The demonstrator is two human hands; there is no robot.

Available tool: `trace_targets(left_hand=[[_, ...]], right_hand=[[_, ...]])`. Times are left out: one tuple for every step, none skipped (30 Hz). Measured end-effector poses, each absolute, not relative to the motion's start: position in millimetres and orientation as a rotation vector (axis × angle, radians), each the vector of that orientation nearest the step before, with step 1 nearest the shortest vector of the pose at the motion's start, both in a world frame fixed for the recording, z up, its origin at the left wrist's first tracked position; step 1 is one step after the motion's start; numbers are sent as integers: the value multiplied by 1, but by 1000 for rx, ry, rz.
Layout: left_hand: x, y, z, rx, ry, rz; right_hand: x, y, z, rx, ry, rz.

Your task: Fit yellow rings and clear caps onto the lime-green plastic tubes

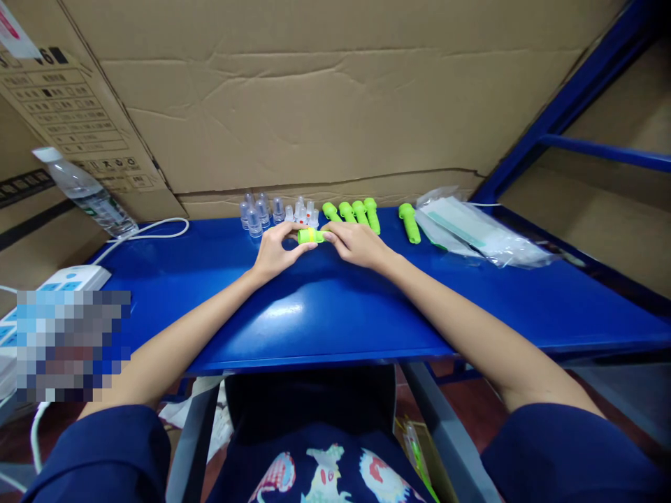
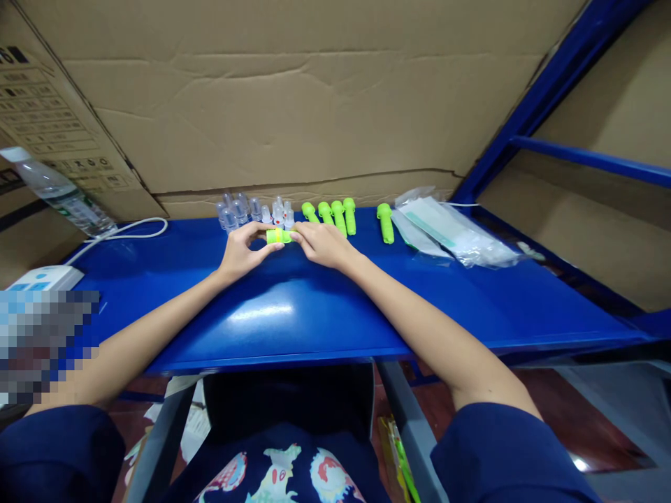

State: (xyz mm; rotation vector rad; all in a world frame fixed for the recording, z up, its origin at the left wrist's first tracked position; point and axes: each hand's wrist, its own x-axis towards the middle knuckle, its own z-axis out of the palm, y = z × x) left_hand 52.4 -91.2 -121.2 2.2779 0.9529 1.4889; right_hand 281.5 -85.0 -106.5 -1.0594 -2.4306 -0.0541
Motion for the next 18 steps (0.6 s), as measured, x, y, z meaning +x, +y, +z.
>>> trace_targets(left_hand=[[52, -91, -121, 2275, 953, 1486], [51, -90, -121, 2276, 947, 1479], [50, -90, -121, 2283, 939, 1467], [49, -89, -121, 2294, 930, 1455], [47, -88, -122, 2305, 918, 1442], [46, -88, -122, 2314, 898, 1428], [45, -87, -123, 2320, 871, 1414], [45, -87, -123, 2325, 847, 1405], [44, -86, -124, 2330, 829, 1400], [44, -86, -124, 2337, 821, 1405], [45, -87, -123, 2347, 826, 1416], [45, -87, -123, 2360, 840, 1433], [46, -88, -122, 2370, 855, 1455], [46, -89, -121, 2378, 865, 1477], [47, -89, -120, 2382, 873, 1495], [47, -90, -119, 2384, 880, 1508], [47, -90, -119, 2384, 889, 1513], [48, -91, -118, 2385, 898, 1511]], right_hand=[[281, -85, -106, -1074, -2432, -49], [280, -86, -106, -1087, -2433, -45], [280, -86, -107, -1095, -2435, -43], [279, -87, -107, -1097, -2435, -43], [279, -87, -107, -1094, -2434, -45], [278, -87, -108, -1088, -2434, -47], [278, -88, -109, -1081, -2433, -50], [278, -88, -109, -1073, -2433, -52], [277, -88, -110, -1066, -2435, -52], [277, -88, -110, -1061, -2438, -54], [277, -88, -110, -1061, -2439, -57], [277, -89, -109, -1063, -2440, -61], [277, -89, -109, -1067, -2439, -67], [277, -89, -108, -1071, -2437, -75], [277, -89, -108, -1074, -2434, -85], [277, -89, -107, -1074, -2431, -95], [277, -88, -107, -1073, -2429, -103], [277, -88, -107, -1070, -2427, -108]])
